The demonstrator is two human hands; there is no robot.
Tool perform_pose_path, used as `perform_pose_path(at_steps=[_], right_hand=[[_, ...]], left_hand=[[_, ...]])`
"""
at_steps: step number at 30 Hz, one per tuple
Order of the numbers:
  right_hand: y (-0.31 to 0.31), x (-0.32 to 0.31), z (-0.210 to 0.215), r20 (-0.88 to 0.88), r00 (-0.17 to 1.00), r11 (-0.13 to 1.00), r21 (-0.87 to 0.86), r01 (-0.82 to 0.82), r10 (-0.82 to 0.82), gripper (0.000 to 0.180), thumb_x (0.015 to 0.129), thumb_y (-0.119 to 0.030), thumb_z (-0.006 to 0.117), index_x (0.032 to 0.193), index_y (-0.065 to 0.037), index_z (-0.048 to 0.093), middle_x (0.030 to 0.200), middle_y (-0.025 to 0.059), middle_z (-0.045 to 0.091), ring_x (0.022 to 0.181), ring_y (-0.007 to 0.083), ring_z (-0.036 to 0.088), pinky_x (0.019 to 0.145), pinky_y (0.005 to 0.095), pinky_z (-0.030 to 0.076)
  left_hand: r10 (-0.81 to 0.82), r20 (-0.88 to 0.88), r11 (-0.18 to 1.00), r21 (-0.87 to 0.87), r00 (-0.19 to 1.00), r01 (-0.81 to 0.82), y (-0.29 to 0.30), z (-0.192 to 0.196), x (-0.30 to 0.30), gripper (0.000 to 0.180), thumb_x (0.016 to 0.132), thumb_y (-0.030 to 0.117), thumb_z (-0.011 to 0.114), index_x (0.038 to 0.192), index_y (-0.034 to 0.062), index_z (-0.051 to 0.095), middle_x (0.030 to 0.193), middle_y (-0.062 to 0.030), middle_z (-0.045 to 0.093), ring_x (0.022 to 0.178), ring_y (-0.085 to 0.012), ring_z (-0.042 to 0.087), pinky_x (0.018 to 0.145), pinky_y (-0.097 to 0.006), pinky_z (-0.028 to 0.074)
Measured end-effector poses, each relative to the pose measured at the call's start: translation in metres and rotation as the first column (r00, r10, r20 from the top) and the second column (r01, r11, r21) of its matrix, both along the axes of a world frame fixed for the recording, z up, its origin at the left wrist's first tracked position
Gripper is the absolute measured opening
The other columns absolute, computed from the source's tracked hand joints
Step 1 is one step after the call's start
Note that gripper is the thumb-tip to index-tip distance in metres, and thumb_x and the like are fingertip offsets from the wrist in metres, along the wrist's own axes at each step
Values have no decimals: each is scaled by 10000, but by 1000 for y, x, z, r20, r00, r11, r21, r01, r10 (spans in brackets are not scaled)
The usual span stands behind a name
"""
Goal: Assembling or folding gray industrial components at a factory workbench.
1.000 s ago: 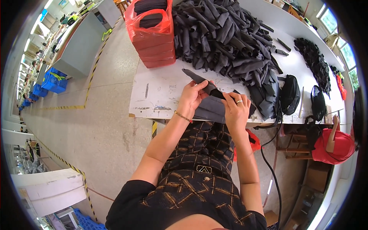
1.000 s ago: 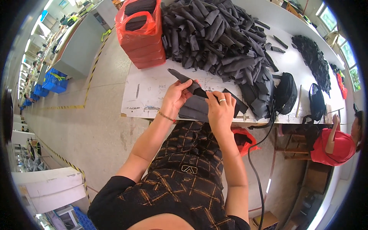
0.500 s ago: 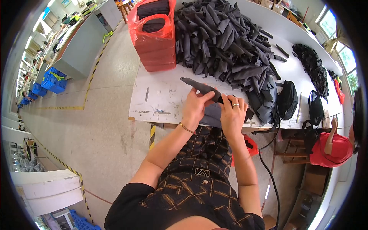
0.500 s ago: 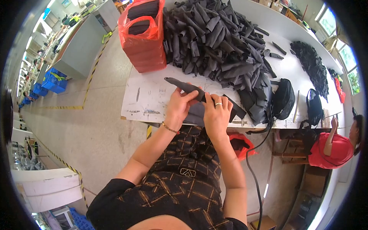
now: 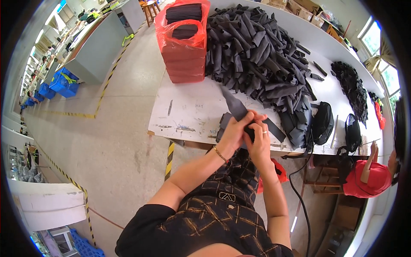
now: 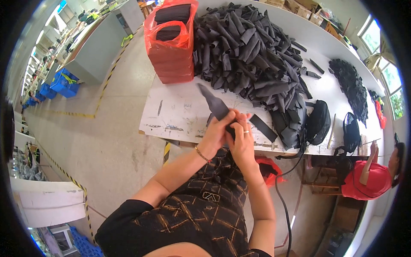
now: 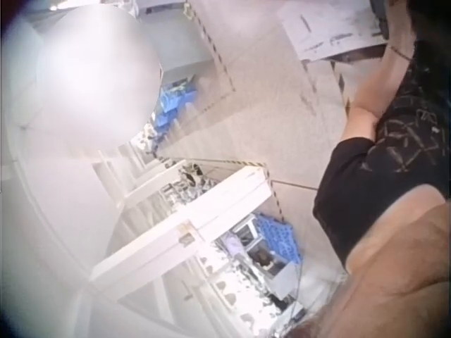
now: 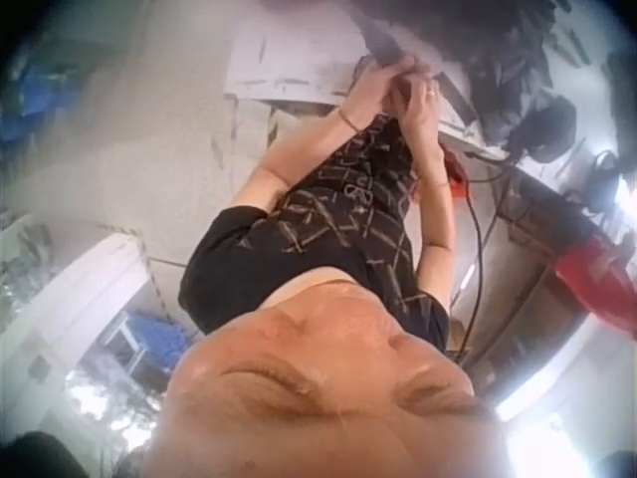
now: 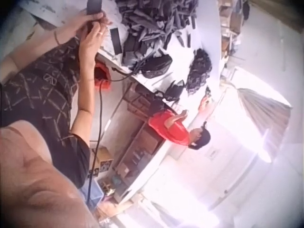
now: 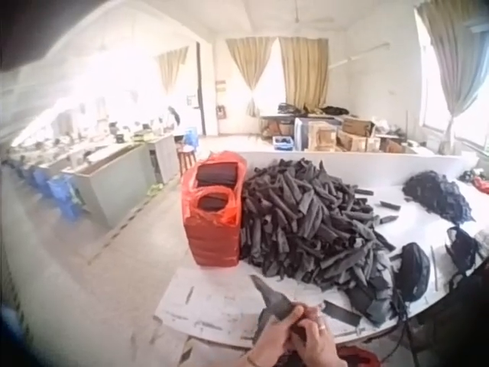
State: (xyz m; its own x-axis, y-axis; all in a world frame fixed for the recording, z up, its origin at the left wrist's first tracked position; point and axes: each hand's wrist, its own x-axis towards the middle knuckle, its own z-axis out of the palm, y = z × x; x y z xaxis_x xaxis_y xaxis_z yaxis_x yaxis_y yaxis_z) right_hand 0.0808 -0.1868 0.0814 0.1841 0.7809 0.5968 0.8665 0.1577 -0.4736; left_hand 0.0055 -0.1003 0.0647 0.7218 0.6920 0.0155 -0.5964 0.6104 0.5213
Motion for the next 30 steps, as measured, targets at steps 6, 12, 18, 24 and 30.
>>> perform_pose_path(at_steps=[6,12,18,24,30], right_hand=[[-3,3,4,3,1000,996,-90,18,-18,358,741,-7,714,1016,-10,485,1028,196,545,870,372,552,759,434,467],[5,8,-3,34,997,994,-87,-63,66,329,754,-3,699,1008,-12,491,1044,199,547,808,361,569,714,422,482],[-3,9,1,-63,998,971,-237,-25,10,312,766,-6,679,1010,-14,485,1016,204,527,924,398,558,786,454,484],[-7,23,13,108,987,988,-109,-107,118,240,768,39,669,961,-7,535,991,156,542,867,351,581,717,419,505],[4,19,15,131,983,992,12,-129,127,176,789,43,651,941,-3,573,960,147,568,792,345,596,666,408,502]], left_hand=[[67,2,997,-47,998,-67,20,-3,-10,238,985,233,517,1133,48,546,1026,-133,681,1081,-238,611,963,-377,462],[53,70,994,-94,996,-46,-5,-16,4,234,989,273,504,1071,59,556,1057,-122,666,1119,-247,589,977,-375,452],[36,12,994,-104,999,-35,4,-17,-2,255,979,243,532,1122,33,557,1109,-143,647,1086,-240,605,937,-364,474],[179,21,980,-88,984,-177,22,4,-6,272,977,230,538,1124,4,570,1043,-142,667,1026,-259,635,925,-376,486],[142,107,981,-146,984,-125,4,4,3,248,981,228,529,1093,14,580,984,-142,684,1000,-281,651,927,-392,495]])
